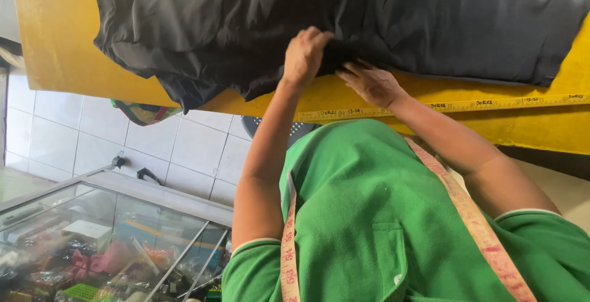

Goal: Measuring a piece of black fabric with a ruler, trimming it with scissors, and folding it for garment preparation.

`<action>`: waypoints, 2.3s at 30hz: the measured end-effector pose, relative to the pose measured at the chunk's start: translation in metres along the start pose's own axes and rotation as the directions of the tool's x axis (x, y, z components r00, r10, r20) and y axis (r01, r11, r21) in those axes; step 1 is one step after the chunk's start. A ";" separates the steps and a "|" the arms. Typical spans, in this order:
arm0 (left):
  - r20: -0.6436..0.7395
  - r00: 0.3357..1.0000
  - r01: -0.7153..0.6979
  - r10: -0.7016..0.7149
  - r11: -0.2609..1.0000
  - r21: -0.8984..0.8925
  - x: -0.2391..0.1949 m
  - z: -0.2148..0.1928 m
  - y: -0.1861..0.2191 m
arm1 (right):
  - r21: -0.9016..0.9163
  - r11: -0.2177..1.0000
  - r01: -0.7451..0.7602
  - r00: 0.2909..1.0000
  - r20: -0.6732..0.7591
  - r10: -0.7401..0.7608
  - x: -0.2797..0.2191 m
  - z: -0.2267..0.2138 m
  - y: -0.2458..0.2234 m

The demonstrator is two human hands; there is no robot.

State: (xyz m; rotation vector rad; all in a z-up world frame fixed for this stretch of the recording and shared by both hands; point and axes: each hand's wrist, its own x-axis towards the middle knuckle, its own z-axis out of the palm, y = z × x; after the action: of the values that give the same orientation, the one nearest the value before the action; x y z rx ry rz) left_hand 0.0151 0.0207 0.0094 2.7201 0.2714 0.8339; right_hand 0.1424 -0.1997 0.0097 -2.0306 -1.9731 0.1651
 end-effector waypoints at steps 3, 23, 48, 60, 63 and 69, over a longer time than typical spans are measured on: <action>-0.047 0.999 0.007 -0.008 1.000 -0.018 0.019 -0.008 -0.005 | 0.058 0.998 0.037 0.998 0.050 -0.040 -0.010 0.032 0.021; 0.032 0.999 -0.011 0.015 0.993 -0.122 -0.054 0.048 0.013 | 0.002 1.000 -0.029 0.875 -0.484 0.026 0.004 0.019 -0.024; 0.025 1.000 0.006 -0.001 0.982 -0.189 -0.065 0.034 0.020 | 0.475 0.874 -0.098 0.994 0.092 0.061 -0.034 0.048 0.034; 0.039 0.996 0.077 -0.078 0.997 0.025 -0.048 0.030 0.035 | -0.305 0.949 0.079 0.968 -0.204 -0.146 0.003 -0.013 -0.028; 0.180 0.968 0.166 -0.173 0.985 0.052 -0.038 0.019 0.032 | -0.234 0.972 0.021 0.978 -0.198 -0.069 0.030 -0.046 -0.045; 0.509 0.816 0.273 -0.275 0.959 0.080 -0.008 0.001 0.017 | 0.083 0.990 -0.114 0.992 -0.047 0.118 0.050 0.006 0.018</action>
State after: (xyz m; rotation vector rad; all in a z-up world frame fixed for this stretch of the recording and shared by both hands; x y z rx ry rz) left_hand 0.0103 0.0021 0.0101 2.6883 0.5245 0.0080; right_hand 0.1599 -0.1490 0.0049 -2.0779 -1.7893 0.2115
